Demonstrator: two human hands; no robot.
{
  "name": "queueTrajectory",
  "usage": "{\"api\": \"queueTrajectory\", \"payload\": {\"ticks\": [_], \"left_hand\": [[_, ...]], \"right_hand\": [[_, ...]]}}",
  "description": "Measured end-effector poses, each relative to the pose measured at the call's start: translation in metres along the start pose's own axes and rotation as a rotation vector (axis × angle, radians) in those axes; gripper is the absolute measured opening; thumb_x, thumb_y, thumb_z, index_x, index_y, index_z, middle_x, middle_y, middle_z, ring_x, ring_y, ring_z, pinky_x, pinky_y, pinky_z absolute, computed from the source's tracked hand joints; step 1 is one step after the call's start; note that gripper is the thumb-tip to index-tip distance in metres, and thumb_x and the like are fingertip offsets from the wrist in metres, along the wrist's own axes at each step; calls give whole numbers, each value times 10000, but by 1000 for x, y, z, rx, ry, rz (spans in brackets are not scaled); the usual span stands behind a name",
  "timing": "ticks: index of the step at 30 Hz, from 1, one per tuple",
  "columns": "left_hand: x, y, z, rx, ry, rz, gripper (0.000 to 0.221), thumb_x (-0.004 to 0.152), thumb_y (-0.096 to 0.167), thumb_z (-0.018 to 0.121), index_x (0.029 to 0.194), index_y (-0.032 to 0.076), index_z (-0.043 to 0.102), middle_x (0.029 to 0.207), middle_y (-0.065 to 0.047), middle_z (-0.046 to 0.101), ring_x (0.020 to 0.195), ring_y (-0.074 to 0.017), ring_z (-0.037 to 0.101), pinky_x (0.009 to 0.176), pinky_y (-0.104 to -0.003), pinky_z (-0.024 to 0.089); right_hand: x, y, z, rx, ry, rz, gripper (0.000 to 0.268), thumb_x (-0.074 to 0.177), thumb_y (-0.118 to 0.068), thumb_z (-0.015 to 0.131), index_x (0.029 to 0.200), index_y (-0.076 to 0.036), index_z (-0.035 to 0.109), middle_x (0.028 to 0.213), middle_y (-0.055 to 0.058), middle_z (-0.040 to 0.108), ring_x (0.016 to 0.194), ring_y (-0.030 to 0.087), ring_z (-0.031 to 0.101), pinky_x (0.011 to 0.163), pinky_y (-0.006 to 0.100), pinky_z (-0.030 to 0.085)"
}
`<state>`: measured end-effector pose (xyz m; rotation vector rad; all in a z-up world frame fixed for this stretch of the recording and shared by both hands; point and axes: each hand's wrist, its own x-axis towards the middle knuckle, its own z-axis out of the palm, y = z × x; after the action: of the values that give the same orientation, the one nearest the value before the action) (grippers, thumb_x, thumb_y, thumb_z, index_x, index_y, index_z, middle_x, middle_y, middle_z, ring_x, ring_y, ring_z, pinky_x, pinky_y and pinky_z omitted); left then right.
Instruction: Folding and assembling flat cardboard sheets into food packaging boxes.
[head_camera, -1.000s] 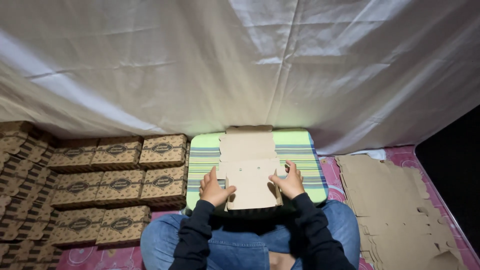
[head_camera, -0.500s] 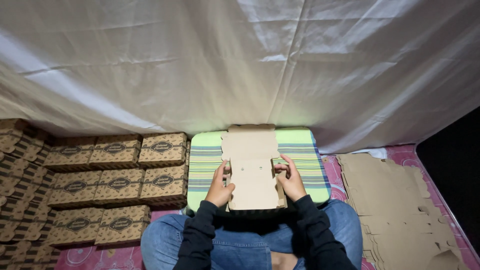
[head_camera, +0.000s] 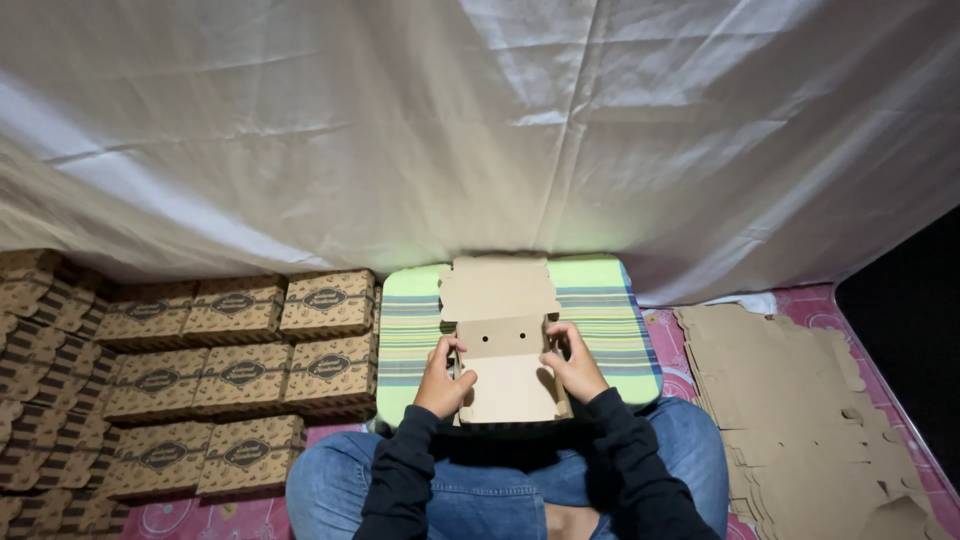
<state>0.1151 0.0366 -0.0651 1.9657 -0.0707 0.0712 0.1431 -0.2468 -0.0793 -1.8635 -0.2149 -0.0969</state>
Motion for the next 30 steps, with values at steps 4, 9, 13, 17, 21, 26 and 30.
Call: {"api": "queueTrajectory", "payload": {"ticks": [4,9,13,17,21,26,30], "left_hand": [[-8,40,-7,-29,-18,-13,679,714,172,731,1334,137,457,1366,-207,519,1310,-374,473,1096,-453,394],[-13,53,-6,162,92,147,715,785,176,720,1454,182,468,1280,-175,515,1215,-388,459,1072,-510,370],[-19,62,-11,302,137,76,444,881,205,683,1322,208,636,1178,-127,595,1176,-357,510,1069,-500,399],[-18,96,-14,524,237,85,249,841,237,721,1081,180,758,1274,-159,568,1219,-382,457,1027,-547,344],[-4,107,10,705,209,259,177,783,259,757,922,154,792,1371,-173,552,1290,-383,421,1056,-619,289],[15,92,83,750,150,469,123,786,191,723,890,135,755,1371,-125,590,1319,-342,466,1075,-563,328],[26,87,97,842,195,494,122,830,207,689,930,153,736,1344,-86,613,1313,-302,494,1066,-558,335]], "right_hand": [[-6,-42,2,138,0,59,636,837,-147,748,1380,-135,418,1275,186,599,1205,272,597,1053,372,472],[-15,-81,0,-86,128,-38,536,896,-198,720,1400,-132,550,1280,125,651,1135,234,647,978,370,507],[-20,-79,-3,-181,208,-5,324,920,-219,707,1235,-145,707,1111,97,769,1028,241,743,902,362,576],[-23,-80,-6,-337,304,-36,190,898,-226,741,1075,-173,789,1069,61,712,1022,270,692,893,395,534],[-24,-87,-2,-561,388,-67,150,812,-244,808,957,-231,843,1012,33,574,1029,269,556,891,450,410],[-25,-68,0,-570,420,-87,151,787,-272,821,936,-253,840,991,12,550,1018,258,513,912,433,389],[-21,-73,-1,-583,423,-68,145,776,-277,826,920,-265,841,982,1,559,1023,257,514,900,444,382]]}}
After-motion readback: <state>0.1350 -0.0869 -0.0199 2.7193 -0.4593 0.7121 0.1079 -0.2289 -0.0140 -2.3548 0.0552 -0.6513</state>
